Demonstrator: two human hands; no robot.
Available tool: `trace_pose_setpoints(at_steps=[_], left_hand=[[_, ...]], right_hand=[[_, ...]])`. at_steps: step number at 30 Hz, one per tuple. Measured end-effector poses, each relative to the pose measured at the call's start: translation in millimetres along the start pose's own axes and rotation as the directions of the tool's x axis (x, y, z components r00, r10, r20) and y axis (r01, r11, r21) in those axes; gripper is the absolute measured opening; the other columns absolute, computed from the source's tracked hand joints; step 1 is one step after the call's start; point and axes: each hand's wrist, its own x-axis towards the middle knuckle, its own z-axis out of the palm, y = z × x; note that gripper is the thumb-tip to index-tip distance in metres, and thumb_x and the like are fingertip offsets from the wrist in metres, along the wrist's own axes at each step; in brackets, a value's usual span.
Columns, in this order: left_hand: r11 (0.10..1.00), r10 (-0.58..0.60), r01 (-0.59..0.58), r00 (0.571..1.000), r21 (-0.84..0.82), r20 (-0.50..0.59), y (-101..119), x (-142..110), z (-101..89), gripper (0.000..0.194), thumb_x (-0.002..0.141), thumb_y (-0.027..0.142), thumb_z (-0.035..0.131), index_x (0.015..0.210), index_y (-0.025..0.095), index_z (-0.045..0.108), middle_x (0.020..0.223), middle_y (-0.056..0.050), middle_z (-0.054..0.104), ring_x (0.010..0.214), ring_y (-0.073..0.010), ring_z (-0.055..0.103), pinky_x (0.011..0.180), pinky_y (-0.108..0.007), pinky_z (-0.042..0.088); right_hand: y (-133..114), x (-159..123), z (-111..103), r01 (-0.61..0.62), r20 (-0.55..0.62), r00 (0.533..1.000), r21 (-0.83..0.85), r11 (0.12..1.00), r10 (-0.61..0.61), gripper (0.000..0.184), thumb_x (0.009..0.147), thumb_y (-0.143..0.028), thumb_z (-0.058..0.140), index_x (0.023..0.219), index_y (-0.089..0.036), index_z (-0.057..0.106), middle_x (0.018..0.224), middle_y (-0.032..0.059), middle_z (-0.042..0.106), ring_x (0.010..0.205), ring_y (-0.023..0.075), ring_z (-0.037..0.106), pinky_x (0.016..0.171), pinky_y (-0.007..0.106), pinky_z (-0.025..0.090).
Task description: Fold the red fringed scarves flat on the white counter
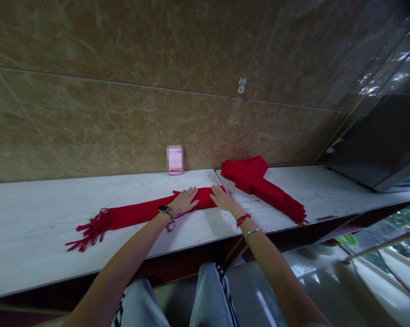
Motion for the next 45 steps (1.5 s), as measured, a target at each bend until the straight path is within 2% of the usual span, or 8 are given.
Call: trace_pose_setpoints(at_steps=[11, 17, 23, 26, 29, 32, 36, 45], left_hand=[[0.997, -0.049, 0.047, 0.999, -0.065, -0.020, 1.5, -7.1, 0.2, 0.059, 0.091, 0.047, 0.021, 0.140, 0.014, 0.021, 0.148, -0.010, 0.015, 0.136, -0.0205, 0.011, 0.108, -0.041, 0.016], [0.980, -0.163, 0.164, 0.986, -0.109, 0.019, -24.8, -40.6, -26.7, 0.063, 0.090, 0.052, 0.019, 0.142, 0.017, 0.013, 0.149, -0.009, 0.007, 0.136, -0.0226, 0.003, 0.108, -0.047, 0.013], [0.975, -0.219, 0.217, 0.974, 0.039, 0.054, -79.9, -136.6, -45.5, 0.073, 0.082, 0.059, 0.038, 0.139, 0.014, 0.024, 0.147, -0.015, 0.015, 0.135, -0.0275, 0.011, 0.106, -0.044, 0.021], [0.976, -0.213, 0.206, 0.971, 0.074, 0.106, -94.7, -174.1, -43.8, 0.069, 0.082, 0.055, 0.042, 0.136, 0.014, 0.032, 0.145, -0.016, 0.023, 0.133, -0.0279, 0.020, 0.106, -0.041, 0.024], [0.979, -0.182, 0.174, 0.981, 0.106, 0.063, -102.6, -195.2, -43.2, 0.052, 0.087, 0.043, 0.041, 0.131, 0.015, 0.042, 0.143, -0.013, 0.030, 0.130, -0.0254, 0.028, 0.106, -0.038, 0.026], [0.982, -0.138, 0.133, 0.990, 0.138, 0.029, -108.2, -203.3, -46.5, 0.043, 0.086, 0.023, 0.041, 0.128, 0.019, 0.045, 0.139, -0.008, 0.039, 0.126, -0.0202, 0.036, 0.106, -0.033, 0.028], [0.979, -0.121, 0.103, 0.988, 0.176, 0.100, -111.8, -201.2, -53.1, 0.059, 0.074, -0.001, 0.036, 0.128, 0.020, 0.045, 0.135, -0.005, 0.044, 0.123, -0.0154, 0.041, 0.101, -0.026, 0.034], [0.953, -0.257, 0.259, 0.966, 0.157, -0.036, -101.7, -189.2, -48.9, 0.056, 0.076, 0.006, 0.037, 0.131, 0.015, 0.040, 0.133, -0.010, 0.046, 0.119, -0.0185, 0.045, 0.099, -0.032, 0.036]], right_hand=[[-15.9, -0.2, -3.7, 0.119, -0.064, 0.990, -0.113, 0.986, -0.127, 0.045, 0.092, -0.027, 0.026, 0.129, -0.010, 0.042, 0.136, 0.0184, 0.040, 0.126, 0.0280, 0.036, 0.098, 0.055, 0.031], [-16.1, 3.9, -18.3, 0.075, -0.149, 0.985, -0.090, 0.993, -0.088, 0.045, 0.091, -0.027, 0.029, 0.130, -0.006, 0.040, 0.136, 0.0193, 0.039, 0.128, 0.0294, 0.033, 0.099, 0.054, 0.029], [-104.0, 10.4, -47.1, 0.375, -0.232, 0.906, 0.048, 0.926, -0.355, 0.046, 0.088, -0.029, 0.041, 0.129, -0.008, 0.043, 0.136, 0.0159, 0.042, 0.129, 0.0235, 0.030, 0.107, 0.044, 0.021], [-161.5, 13.0, -38.4, 0.537, -0.163, 0.837, 0.058, 0.842, -0.523, 0.044, 0.085, -0.021, 0.045, 0.127, -0.009, 0.045, 0.133, 0.0147, 0.045, 0.126, 0.0221, 0.036, 0.106, 0.040, 0.026], [-194.5, 16.0, -23.6, 0.559, -0.068, 0.828, 0.029, 0.829, -0.556, 0.039, 0.084, -0.009, 0.041, 0.122, -0.009, 0.049, 0.126, 0.0157, 0.052, 0.117, 0.0222, 0.047, 0.097, 0.037, 0.039], [-201.2, 20.7, -15.7, 0.539, -0.014, 0.843, 0.033, 0.842, -0.538, 0.036, 0.083, -0.004, 0.038, 0.116, -0.009, 0.052, 0.119, 0.0170, 0.057, 0.108, 0.0220, 0.054, 0.085, 0.034, 0.048], [-197.1, 27.3, -15.0, 0.506, -0.024, 0.862, 0.032, 0.862, -0.506, 0.037, 0.084, -0.004, 0.038, 0.117, -0.009, 0.052, 0.118, 0.0175, 0.057, 0.109, 0.0224, 0.054, 0.088, 0.034, 0.046], [-195.9, 34.3, 0.4, 0.378, -0.060, 0.924, -0.007, 0.926, -0.377, 0.039, 0.086, -0.006, 0.035, 0.122, -0.006, 0.050, 0.124, 0.0190, 0.052, 0.116, 0.0240, 0.048, 0.098, 0.038, 0.037]])
